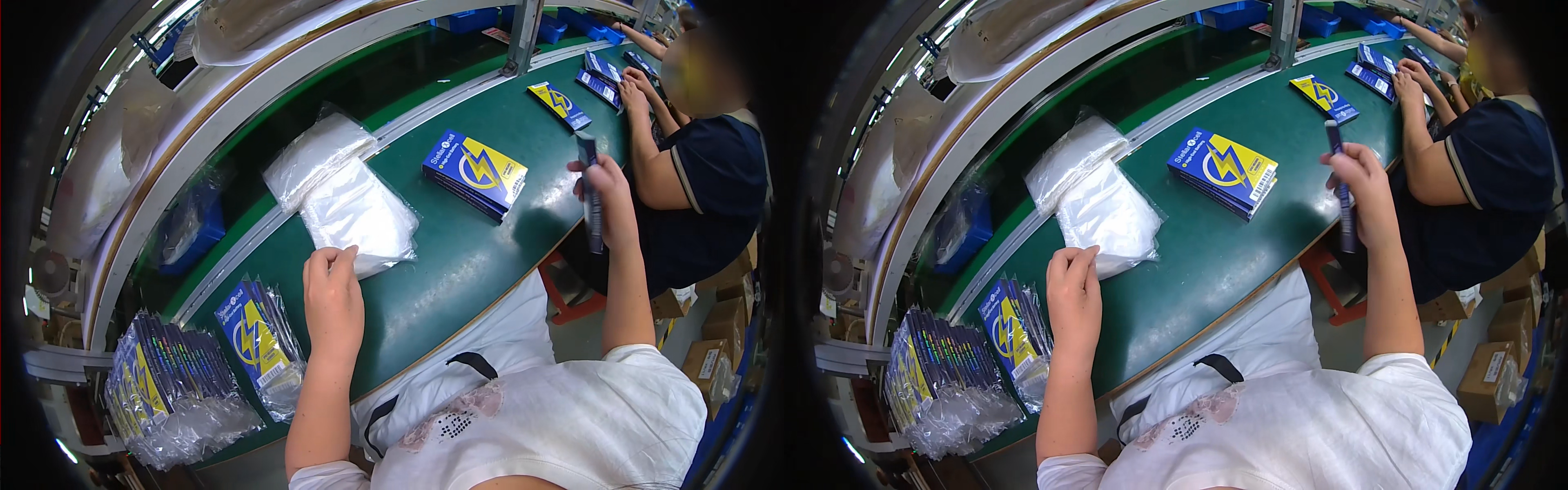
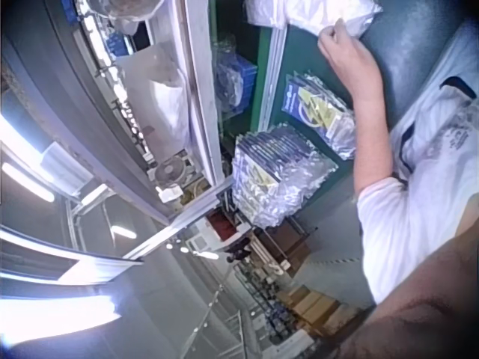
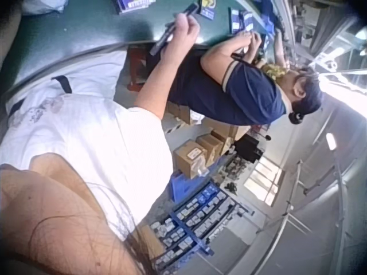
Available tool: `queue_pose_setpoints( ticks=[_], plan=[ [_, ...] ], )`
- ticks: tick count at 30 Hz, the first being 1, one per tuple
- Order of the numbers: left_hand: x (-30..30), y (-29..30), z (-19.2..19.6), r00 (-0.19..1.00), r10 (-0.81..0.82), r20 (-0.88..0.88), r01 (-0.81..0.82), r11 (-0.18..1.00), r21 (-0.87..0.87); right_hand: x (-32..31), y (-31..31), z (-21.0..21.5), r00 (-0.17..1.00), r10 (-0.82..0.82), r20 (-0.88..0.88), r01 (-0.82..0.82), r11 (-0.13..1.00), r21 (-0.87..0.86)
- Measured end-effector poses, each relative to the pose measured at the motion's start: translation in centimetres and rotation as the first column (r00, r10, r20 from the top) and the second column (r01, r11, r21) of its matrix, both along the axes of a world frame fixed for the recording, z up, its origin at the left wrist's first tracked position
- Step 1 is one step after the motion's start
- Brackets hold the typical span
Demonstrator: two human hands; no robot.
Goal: The person repeatedly picks up small blue and yellow boxes from a stack on a green workbench, places them into clear plastic bags, and then stacks the packaged items on the table. The process is continuous and repetitive, involving handling the boxes and bags by hand.
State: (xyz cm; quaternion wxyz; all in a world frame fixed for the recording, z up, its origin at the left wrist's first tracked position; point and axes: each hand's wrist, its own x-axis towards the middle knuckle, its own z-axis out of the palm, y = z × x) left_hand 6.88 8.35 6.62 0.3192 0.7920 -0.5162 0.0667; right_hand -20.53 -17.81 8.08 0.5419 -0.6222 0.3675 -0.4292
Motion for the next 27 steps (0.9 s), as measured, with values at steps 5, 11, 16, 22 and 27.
queue_pose_setpoints(
  ticks=[5, 11, 16, 22, 27],
  plan=[
    [-0.3, 0.1, 0.8, 0.999, -0.005, -0.054, 0.0, 0.996, -0.084, 3.3, 4.1, 0.2, 0.743, 0.365, 0.561, -0.625, 0.678, 0.387],
    [-0.1, -0.2, 0.9, 0.996, 0.043, -0.08, -0.053, 0.991, -0.126, 9.0, 8.7, -0.8, 0.619, 0.521, 0.588, -0.785, 0.42, 0.455],
    [0.3, -0.4, 0.5, 0.973, 0.061, -0.222, -0.1, 0.98, -0.171, 13.5, 10.9, -1.1, 0.412, 0.631, 0.657, -0.877, 0.078, 0.475],
    [1.5, 0.0, -0.2, 0.93, 0.038, -0.367, -0.12, 0.972, -0.203, 16.5, 10.4, -1.4, 0.537, 0.691, 0.484, -0.793, 0.219, 0.568],
    [1.3, -0.1, 0.2, 0.487, -0.009, -0.873, -0.32, 0.928, -0.189, 15.4, 9.6, -1.6, 0.594, 0.701, 0.395, -0.768, 0.348, 0.537]
  ],
)
